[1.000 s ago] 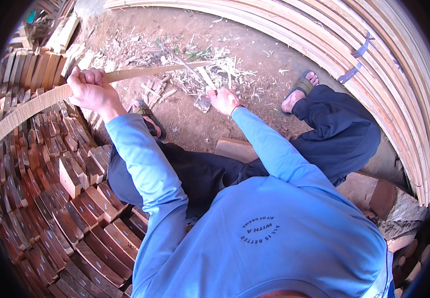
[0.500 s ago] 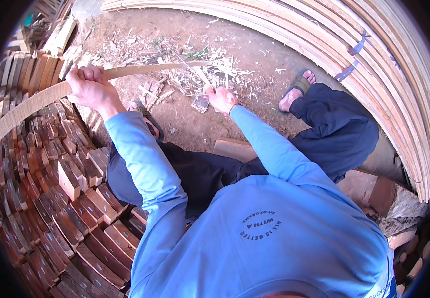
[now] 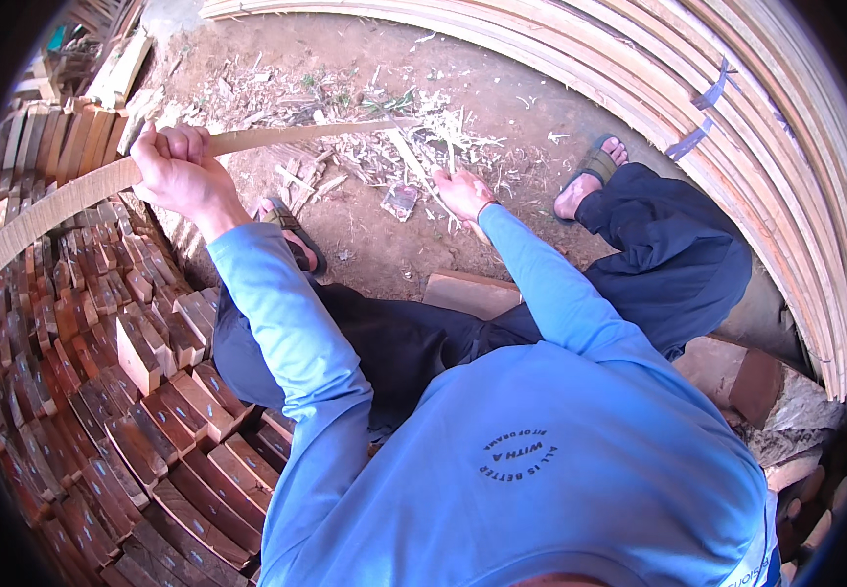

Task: The person uses a long blade to shave thin strips of wood from a piece of lumber while sitting on the ground.

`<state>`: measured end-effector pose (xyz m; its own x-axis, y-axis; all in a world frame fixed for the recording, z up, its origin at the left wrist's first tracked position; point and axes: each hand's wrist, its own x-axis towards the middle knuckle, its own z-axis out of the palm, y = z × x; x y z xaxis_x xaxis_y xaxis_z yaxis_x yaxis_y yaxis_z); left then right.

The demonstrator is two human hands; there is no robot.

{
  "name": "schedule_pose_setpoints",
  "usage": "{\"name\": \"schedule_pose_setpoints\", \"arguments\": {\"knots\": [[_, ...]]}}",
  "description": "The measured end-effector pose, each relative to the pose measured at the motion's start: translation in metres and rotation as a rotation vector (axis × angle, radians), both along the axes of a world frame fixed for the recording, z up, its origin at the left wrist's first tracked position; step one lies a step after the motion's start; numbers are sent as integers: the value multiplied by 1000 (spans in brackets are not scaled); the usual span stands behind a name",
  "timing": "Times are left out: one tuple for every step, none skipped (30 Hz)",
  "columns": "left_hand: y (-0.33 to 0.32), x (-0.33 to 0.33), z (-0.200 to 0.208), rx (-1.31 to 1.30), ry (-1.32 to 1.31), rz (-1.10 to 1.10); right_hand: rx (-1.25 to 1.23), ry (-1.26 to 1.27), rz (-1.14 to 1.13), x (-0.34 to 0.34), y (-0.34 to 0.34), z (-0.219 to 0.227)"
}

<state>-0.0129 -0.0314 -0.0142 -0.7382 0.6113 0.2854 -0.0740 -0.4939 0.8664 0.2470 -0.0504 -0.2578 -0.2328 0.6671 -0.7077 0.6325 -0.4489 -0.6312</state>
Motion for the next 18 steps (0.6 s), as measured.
{"name": "schedule_pose_setpoints", "arguments": {"knots": [[1, 0, -2, -1, 6, 2, -10, 30, 13, 2, -2, 18], [2, 7, 4, -38, 2, 23, -66, 40, 38, -2, -1, 39], [4, 9, 4, -37, -2, 24, 64, 35, 60, -6, -3, 31], [5, 10, 6, -37, -2, 27, 192, 36, 84, -11, -8, 18], [6, 10, 7, -38, -2, 30, 320, 35, 108, -15, -14, 8], [6, 12, 8, -46, -19, 36, 353, 58, 56, -18, -18, -2], [7, 12, 8, -41, -8, 47, 337, 25, 65, -22, -17, 0], [8, 11, 7, -37, 2, 57, 321, -8, 74, -26, -15, 3], [7, 11, 6, -32, 13, 67, 305, -41, 82, -31, -13, 6], [4, 10, 5, -54, -1, 69, 309, -28, 104, -36, -7, 7], [3, 6, 4, -62, -18, 71, 231, 7, 91, -37, -3, 27], [1, 2, 6, -65, -29, 86, 159, 48, 90, -39, 4, 58], [1, 1, 5, -59, -26, 76, 76, 84, 77, -38, 6, 74], [1, 2, 4, -54, -22, 65, 356, 78, 160, -40, 7, 54], [2, 2, 4, -49, -18, 54, 381, 76, 163, -39, 6, 54], [0, 5, 7, -65, -19, 71, 404, 77, 177, -38, 1, 54], [-2, 4, 6, -58, -20, 55, 425, 78, 187, -36, -3, 55], [-3, 1, 3, -50, -21, 39, 509, 56, 145, -36, -12, 31]]}}
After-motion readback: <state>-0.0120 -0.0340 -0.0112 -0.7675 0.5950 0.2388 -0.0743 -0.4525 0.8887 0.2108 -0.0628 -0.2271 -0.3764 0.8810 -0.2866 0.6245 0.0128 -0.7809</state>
